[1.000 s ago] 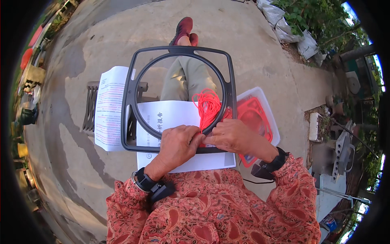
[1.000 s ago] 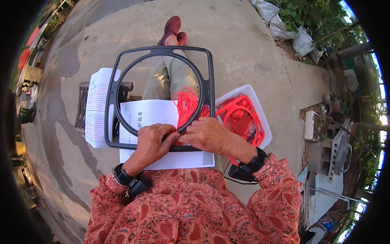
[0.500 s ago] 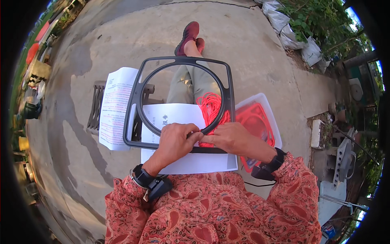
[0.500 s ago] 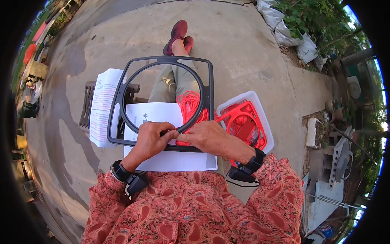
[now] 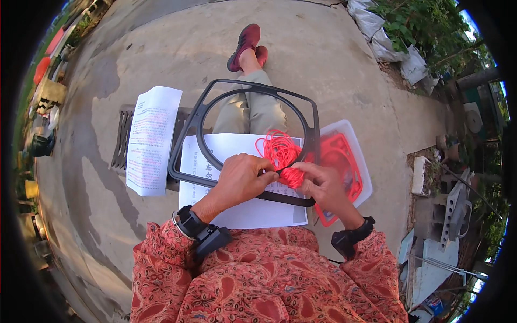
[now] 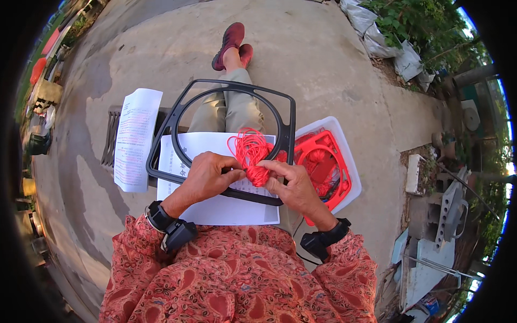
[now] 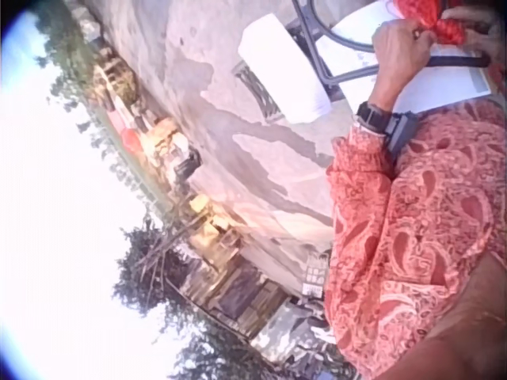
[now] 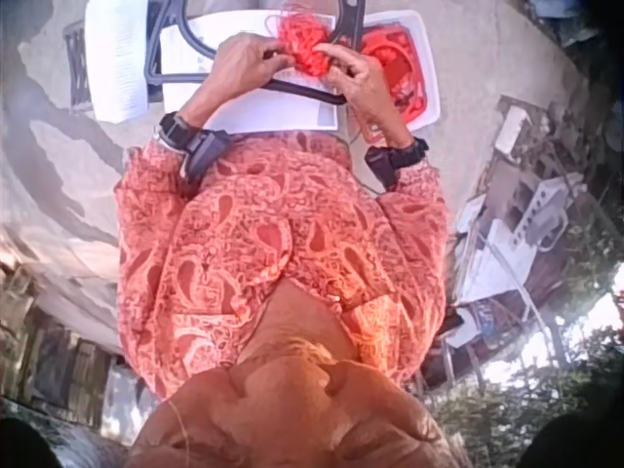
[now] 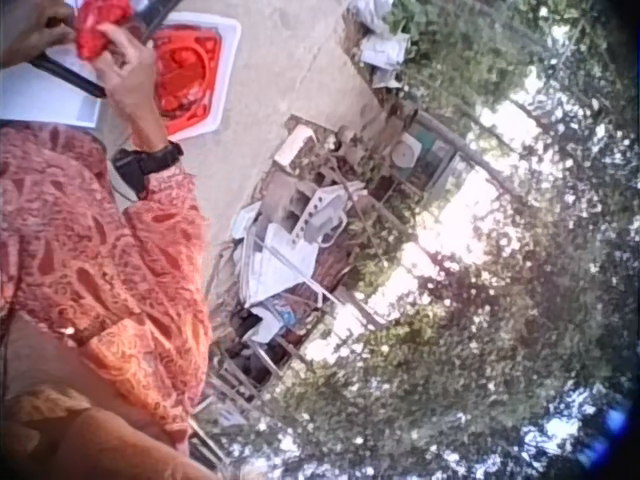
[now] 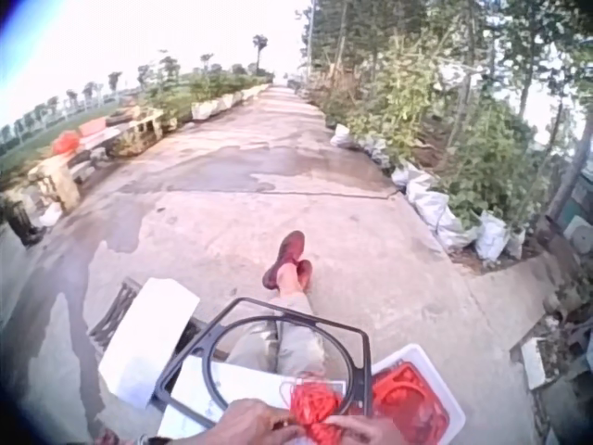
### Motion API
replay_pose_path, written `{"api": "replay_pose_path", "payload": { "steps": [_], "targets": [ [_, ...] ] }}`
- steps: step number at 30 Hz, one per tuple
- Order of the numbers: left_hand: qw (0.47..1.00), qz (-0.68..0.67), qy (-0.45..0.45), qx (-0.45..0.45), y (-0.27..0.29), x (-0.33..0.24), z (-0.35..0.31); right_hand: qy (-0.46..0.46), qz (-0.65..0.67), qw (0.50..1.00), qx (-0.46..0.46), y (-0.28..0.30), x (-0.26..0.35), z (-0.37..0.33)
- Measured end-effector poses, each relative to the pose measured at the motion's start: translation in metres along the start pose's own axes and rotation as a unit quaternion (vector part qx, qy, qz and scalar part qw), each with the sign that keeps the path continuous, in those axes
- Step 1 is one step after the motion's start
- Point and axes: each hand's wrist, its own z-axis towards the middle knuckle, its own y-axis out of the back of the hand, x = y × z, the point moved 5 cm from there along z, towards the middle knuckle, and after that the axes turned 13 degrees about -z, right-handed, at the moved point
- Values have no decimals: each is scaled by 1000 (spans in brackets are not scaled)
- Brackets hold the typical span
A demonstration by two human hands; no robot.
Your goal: The person is winding a red rope around a black plastic frame while holding a document and a plastic box on their lap.
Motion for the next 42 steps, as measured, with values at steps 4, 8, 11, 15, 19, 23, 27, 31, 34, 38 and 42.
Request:
{"api": "replay_pose_path", "payload": {
  "steps": [4,8,11,15,19,23,27,31,34,38,42],
  "targets": [
    [1000,-17,16,-18,-13,0,2,-63,254,965,-34,11,-4,-9],
    [997,-70,-11,-44,-23,5,2,152,-91,976,-126,30,53,-15],
    [996,-81,0,-35,-28,7,8,52,274,960,-37,17,50,-45],
    [994,-89,14,-53,-25,3,12,-53,531,846,17,25,71,-73],
    [992,-108,-1,-63,-26,6,18,-179,620,764,-12,25,67,-90],
    [990,-132,19,-49,-28,13,22,-152,683,714,25,27,61,-94],
    [988,-152,7,-35,-26,12,21,-161,705,689,34,20,73,-88],
    [991,-127,-10,-46,-33,17,20,-156,723,670,55,17,99,-60],
    [992,-105,-24,-65,-35,18,18,-111,733,667,73,24,113,-29],
    [997,-57,-24,-44,-39,13,11,17,733,679,31,56,116,20],
    [995,-60,-54,-62,-38,15,6,55,721,690,12,74,106,75]
  ]
}}
